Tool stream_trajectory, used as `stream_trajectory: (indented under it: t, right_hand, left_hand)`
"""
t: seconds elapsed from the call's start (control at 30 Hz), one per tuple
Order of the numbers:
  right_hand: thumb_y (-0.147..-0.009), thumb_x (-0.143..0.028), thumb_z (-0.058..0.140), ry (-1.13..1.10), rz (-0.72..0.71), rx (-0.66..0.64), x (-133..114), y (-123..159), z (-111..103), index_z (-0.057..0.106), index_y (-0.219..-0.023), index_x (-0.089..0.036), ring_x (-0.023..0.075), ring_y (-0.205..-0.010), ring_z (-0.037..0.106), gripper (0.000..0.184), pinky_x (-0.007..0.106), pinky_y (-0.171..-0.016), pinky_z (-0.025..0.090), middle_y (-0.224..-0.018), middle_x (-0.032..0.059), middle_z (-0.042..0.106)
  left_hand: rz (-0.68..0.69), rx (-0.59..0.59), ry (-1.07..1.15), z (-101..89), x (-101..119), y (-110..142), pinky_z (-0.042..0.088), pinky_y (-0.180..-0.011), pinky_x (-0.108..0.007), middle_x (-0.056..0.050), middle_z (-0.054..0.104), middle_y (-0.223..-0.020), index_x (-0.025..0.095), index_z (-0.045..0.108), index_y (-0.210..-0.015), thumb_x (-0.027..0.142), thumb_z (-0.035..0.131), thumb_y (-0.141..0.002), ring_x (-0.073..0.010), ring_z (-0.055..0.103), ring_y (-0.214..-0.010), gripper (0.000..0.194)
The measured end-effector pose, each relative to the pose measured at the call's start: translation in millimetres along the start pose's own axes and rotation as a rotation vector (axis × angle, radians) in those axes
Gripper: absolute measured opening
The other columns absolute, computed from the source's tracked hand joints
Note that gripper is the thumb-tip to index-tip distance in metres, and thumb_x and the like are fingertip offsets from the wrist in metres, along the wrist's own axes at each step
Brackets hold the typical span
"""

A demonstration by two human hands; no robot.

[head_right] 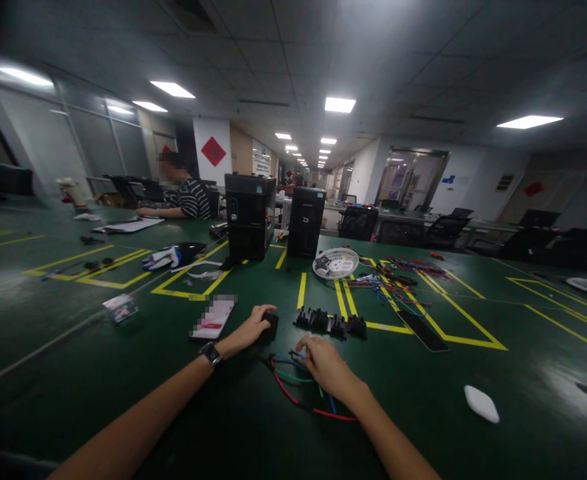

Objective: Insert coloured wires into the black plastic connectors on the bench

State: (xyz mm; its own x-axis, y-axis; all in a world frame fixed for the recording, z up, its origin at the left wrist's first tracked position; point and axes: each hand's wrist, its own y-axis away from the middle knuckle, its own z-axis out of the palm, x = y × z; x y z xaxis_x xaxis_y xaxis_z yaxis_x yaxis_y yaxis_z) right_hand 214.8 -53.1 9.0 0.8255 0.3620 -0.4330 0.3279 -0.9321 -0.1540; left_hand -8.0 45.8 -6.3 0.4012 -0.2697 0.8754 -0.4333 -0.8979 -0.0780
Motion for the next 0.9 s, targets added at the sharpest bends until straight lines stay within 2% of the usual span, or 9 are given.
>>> stream_trajectory:
  t: [0.13, 0.23, 0.37, 0.47, 0.53, 0.63, 0.7, 0.8, 0.9]
  right_hand:
    - [-0.079, -0.016, 0.055, -0.072, -0.013, 0.025, 4.5, -2.4, 1.5, 0.059, -0.115, -0.023, 0.0187, -0.082, 0.060, 0.037, 0.027, -0.074, 0.044, -0.090, 0.0043, 0.063]
    - [-0.080, -0.020, 0.054, -0.112, -0.044, 0.018, 15.5, -6.8, 5.0, 0.065, -0.108, -0.024, 0.0208, -0.088, 0.062, 0.030, 0.030, -0.079, 0.048, -0.094, 0.0073, 0.066]
    - [-0.085, -0.028, 0.047, -0.109, -0.128, 0.037, 31.4, -15.5, 3.6, 0.068, -0.105, -0.022, 0.0227, -0.099, 0.063, 0.030, 0.032, -0.088, 0.049, -0.106, 0.0113, 0.067]
    - [-0.083, -0.031, 0.048, -0.094, -0.138, 0.182, 34.8, -16.3, -5.3, 0.066, -0.113, -0.020, 0.0249, -0.111, 0.059, 0.037, 0.035, -0.095, 0.047, -0.122, 0.0122, 0.062]
    - [-0.080, -0.034, 0.051, -0.112, -0.068, 0.260, 35.5, -16.0, -12.5, 0.064, -0.117, -0.020, 0.0262, -0.105, 0.063, 0.042, 0.036, -0.090, 0.050, -0.118, 0.0120, 0.065]
    - [-0.079, -0.043, 0.052, -0.218, 0.101, 0.270, 34.5, -18.1, -22.3, 0.065, -0.113, -0.016, 0.0254, -0.082, 0.069, 0.046, 0.034, -0.074, 0.055, -0.092, 0.0116, 0.073]
    - [-0.079, -0.048, 0.051, -0.305, 0.171, 0.270, 28.2, -21.7, -27.9, 0.066, -0.109, -0.012, 0.0236, -0.069, 0.068, 0.049, 0.032, -0.063, 0.054, -0.077, 0.0104, 0.072]
    - [-0.080, -0.050, 0.051, -0.341, 0.173, 0.291, 5.3, -29.8, -33.8, 0.065, -0.110, -0.011, 0.0191, -0.052, 0.062, 0.051, 0.028, -0.050, 0.049, -0.062, 0.0058, 0.068]
    - [-0.081, -0.044, 0.052, -0.270, 0.098, 0.368, -26.1, -40.4, -31.5, 0.069, -0.103, -0.016, 0.0183, -0.056, 0.062, 0.040, 0.028, -0.054, 0.048, -0.067, 0.0049, 0.070]
  left_hand:
    - [0.001, 0.044, 0.007, 1.2, -0.8, -0.2, 0.034, -0.104, -0.030, -0.014, 0.043, -0.127, 0.011, 0.040, -0.134, 0.020, 0.047, -0.078, -0.0208, 0.047, -0.116, 0.057]
    - [0.003, 0.057, 0.054, -1.0, -2.0, -0.8, 0.041, -0.097, -0.032, -0.016, 0.047, -0.125, 0.011, 0.045, -0.132, 0.019, 0.054, -0.073, -0.0229, 0.053, -0.108, 0.060]
    - [-0.008, -0.038, 0.155, -6.9, -5.8, -5.4, 0.045, -0.090, -0.034, -0.015, 0.057, -0.117, 0.011, 0.048, -0.129, 0.019, 0.066, -0.065, -0.0222, 0.058, -0.099, 0.067]
    - [-0.003, -0.111, 0.324, -6.9, -6.2, -6.0, 0.047, -0.085, -0.033, -0.013, 0.062, -0.111, 0.011, 0.041, -0.133, 0.015, 0.073, -0.059, -0.0198, 0.061, -0.094, 0.080]
    - [-0.005, -0.089, 0.428, -4.3, -5.2, -6.6, 0.048, -0.081, -0.032, -0.013, 0.064, -0.108, 0.010, 0.049, -0.126, 0.014, 0.074, -0.059, -0.0191, 0.062, -0.091, 0.072]
    - [0.010, -0.007, 0.591, 0.2, -4.1, -10.9, 0.048, -0.079, -0.029, -0.010, 0.067, -0.100, 0.010, 0.062, -0.106, 0.009, 0.072, -0.059, -0.0173, 0.062, -0.088, 0.048]
    - [-0.009, 0.055, 0.724, 1.9, -3.2, -14.5, 0.048, -0.079, -0.028, -0.010, 0.067, -0.094, 0.009, 0.064, -0.097, 0.005, 0.069, -0.061, -0.0157, 0.062, -0.084, 0.037]
    - [-0.081, 0.138, 0.936, 2.3, 0.8, -13.3, 0.049, -0.078, -0.029, -0.010, 0.066, -0.092, 0.010, 0.059, -0.098, 0.002, 0.064, -0.065, -0.0148, 0.064, -0.081, 0.034]
    - [-0.137, 0.090, 1.102, 2.2, 7.6, -0.8, 0.053, -0.076, -0.040, -0.011, 0.065, -0.106, 0.018, 0.045, -0.109, 0.005, 0.061, -0.070, -0.0190, 0.067, -0.082, 0.045]
